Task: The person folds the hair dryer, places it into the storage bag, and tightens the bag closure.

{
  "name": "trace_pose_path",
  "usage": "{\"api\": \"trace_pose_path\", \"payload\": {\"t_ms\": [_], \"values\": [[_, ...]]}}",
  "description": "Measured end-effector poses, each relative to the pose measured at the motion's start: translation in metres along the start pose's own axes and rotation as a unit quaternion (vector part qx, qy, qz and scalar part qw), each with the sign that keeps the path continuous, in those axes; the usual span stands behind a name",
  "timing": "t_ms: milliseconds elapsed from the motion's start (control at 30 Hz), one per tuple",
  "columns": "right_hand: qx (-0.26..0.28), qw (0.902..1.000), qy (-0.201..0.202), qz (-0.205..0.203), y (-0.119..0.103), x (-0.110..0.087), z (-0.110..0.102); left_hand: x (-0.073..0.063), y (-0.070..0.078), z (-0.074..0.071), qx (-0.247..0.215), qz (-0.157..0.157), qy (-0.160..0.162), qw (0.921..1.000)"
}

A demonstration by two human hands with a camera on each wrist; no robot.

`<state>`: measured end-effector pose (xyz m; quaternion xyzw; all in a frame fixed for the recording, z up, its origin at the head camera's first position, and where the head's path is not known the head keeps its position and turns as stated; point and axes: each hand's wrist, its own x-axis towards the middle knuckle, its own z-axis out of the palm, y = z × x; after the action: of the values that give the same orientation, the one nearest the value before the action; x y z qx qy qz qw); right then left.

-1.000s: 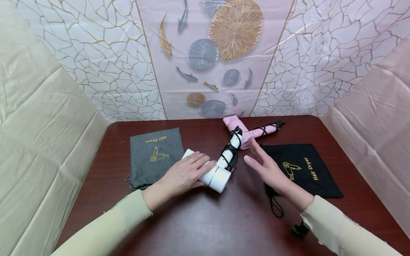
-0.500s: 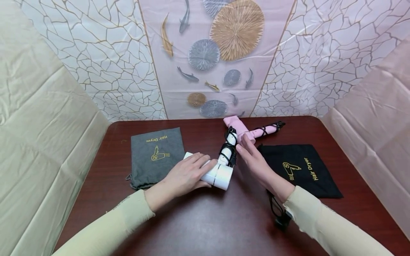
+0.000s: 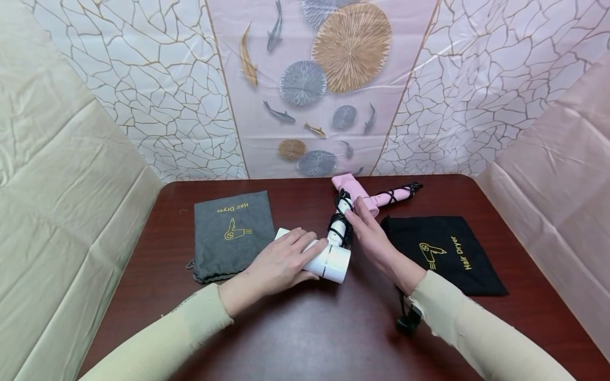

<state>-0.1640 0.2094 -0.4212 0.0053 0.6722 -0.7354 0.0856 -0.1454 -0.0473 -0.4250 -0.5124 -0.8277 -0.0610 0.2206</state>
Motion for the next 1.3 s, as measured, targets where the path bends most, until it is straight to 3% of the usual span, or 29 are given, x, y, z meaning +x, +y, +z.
{"api": "trace_pose_path", "payload": {"t_ms": [300, 600, 967, 1300], "values": [[-0.045, 0.9986, 0.029, 0.009, 0.001, 0.007, 0.006, 0.003, 0.002, 0.003, -0.004, 0.02, 0.02, 0.9996], [-0.124, 0.9914, 0.04, -0.015, 0.003, 0.008, 0.011, 0.001, 0.002, 0.002, 0.006, 0.041, 0.041, 0.9983], [-0.165, 0.9841, 0.007, -0.066, 0.007, 0.013, 0.011, -0.004, -0.003, 0.002, -0.022, 0.049, 0.027, 0.9982], [-0.173, 0.9818, -0.022, -0.074, 0.007, 0.016, 0.008, -0.003, -0.005, 0.0, -0.02, 0.074, 0.028, 0.9967]]}}
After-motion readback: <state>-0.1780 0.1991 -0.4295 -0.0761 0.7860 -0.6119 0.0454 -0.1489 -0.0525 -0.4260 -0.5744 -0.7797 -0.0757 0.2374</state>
